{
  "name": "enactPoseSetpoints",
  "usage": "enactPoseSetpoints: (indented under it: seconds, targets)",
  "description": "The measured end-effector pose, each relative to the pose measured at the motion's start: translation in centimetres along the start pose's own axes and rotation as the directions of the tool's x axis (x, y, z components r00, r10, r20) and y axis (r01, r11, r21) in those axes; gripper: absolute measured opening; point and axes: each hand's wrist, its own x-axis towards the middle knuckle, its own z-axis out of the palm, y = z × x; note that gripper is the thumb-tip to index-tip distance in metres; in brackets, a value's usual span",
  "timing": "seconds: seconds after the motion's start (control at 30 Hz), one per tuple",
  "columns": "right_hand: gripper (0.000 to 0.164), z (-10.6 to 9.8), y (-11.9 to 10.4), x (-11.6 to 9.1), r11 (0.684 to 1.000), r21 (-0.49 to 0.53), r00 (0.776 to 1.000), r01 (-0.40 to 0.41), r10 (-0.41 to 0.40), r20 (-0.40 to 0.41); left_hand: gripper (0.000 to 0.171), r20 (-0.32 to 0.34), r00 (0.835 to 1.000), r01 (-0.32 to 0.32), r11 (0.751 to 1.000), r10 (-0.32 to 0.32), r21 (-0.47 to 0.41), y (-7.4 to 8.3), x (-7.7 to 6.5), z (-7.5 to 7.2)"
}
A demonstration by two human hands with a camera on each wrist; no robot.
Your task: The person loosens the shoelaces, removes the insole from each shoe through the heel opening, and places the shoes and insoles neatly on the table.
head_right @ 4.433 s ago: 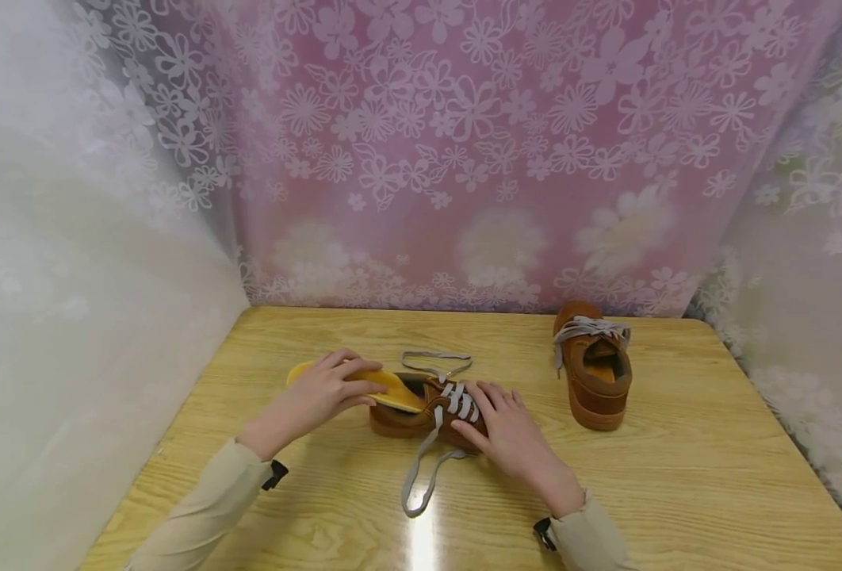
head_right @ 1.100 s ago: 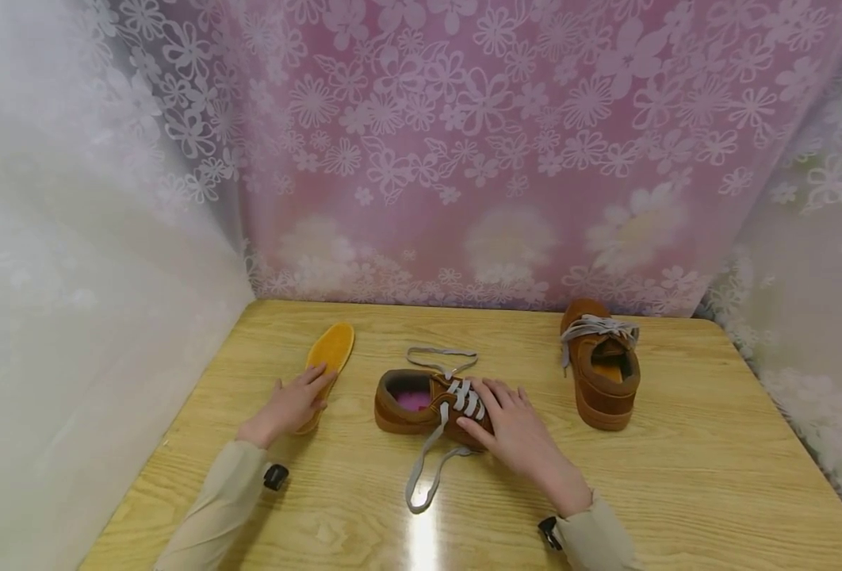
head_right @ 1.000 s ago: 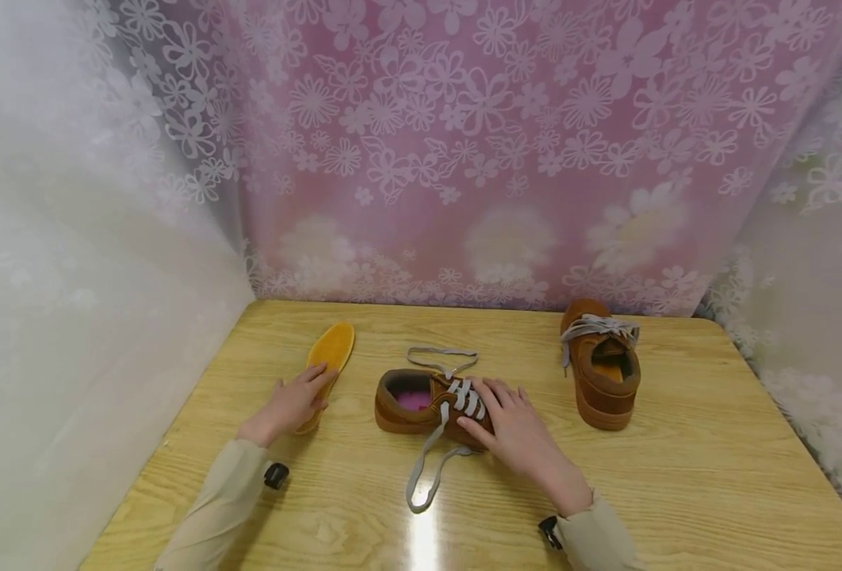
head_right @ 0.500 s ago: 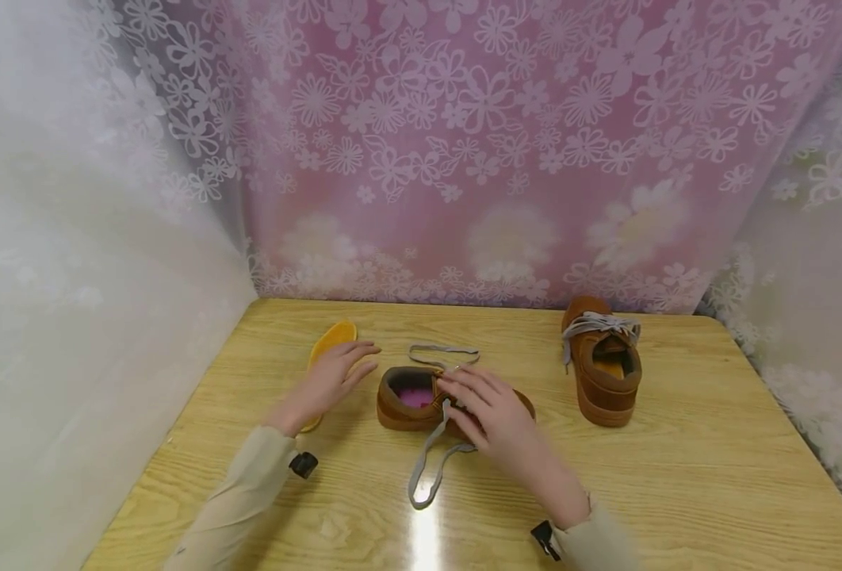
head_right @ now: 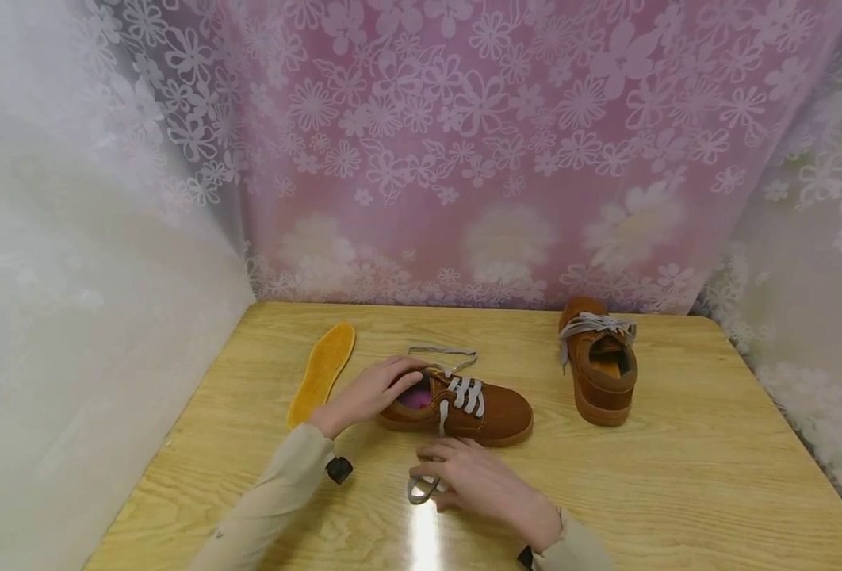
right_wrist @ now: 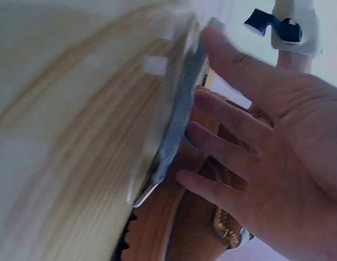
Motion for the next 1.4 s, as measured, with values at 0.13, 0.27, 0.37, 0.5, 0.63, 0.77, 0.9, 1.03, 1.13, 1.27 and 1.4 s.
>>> enactPoseSetpoints:
  seconds: [0.13,0.27,0.37,0.5,0.63,0.77,0.9,1.03,1.13,1.27,1.4]
  targets:
    - [0.045,0.3,0.6,-0.2,1.000,0.013,0.999,0.002,-0.002,-0.047,0.051,-0.027,1.000,0.012,1.000,-0.013,-0.008,0.1,-0.1,0.3]
    - [0.035,0.7,1.1,-0.3,1.000,0.014,0.994,-0.005,0.007,-0.111,0.049,-0.040,0.999,0.012,1.000,-0.013,-0.020,0.0,-0.2,0.4]
    - [0.026,0.8,1.5,-0.3,1.000,0.010,0.991,-0.021,0.022,-0.135,0.047,-0.043,0.999,0.023,0.999,-0.025,-0.034,0.1,-0.2,0.5]
    - [0.018,0.3,1.7,-0.3,0.999,0.012,0.993,-0.052,0.053,-0.106,0.045,-0.054,0.998,0.024,0.999,-0.026,-0.040,0.1,-0.2,0.5]
    - [0.017,-0.2,1.6,-0.5,0.996,0.039,0.989,-0.080,0.084,-0.123,0.044,-0.057,0.998,0.027,0.999,-0.029,-0.042,0.0,-0.3,0.5]
    - [0.021,-0.7,1.8,-0.7,0.995,-0.002,0.942,-0.096,0.090,-0.324,0.044,-0.056,0.998,0.036,0.998,-0.038,-0.049,0.1,-0.3,0.6]
    - [0.028,-1.3,2.3,-0.9,0.981,-0.080,0.848,-0.175,0.109,-0.519,0.044,-0.064,0.997,0.033,0.998,-0.035,-0.046,0.2,-0.2,0.7]
    - [0.037,-1.5,2.5,-0.6,0.962,-0.090,0.805,-0.256,0.161,-0.571,0.043,-0.082,0.996,0.038,0.999,-0.041,-0.032,0.3,-0.5,0.7]
    - [0.038,-1.4,2.7,-0.3,0.951,-0.084,0.790,-0.297,0.195,-0.581,0.044,-0.097,0.994,0.056,0.998,-0.057,-0.017,0.6,-0.8,0.8]
    - [0.037,-1.3,3.2,-0.1,0.946,-0.064,0.772,-0.316,0.218,-0.597,0.048,-0.109,0.991,0.081,0.997,-0.079,0.007,1.1,-1.5,1.0]
    - [0.037,-1.3,3.8,0.1,0.942,-0.060,0.769,-0.330,0.231,-0.596,0.053,-0.130,0.987,0.104,0.993,-0.096,0.052,1.9,-2.3,1.3]
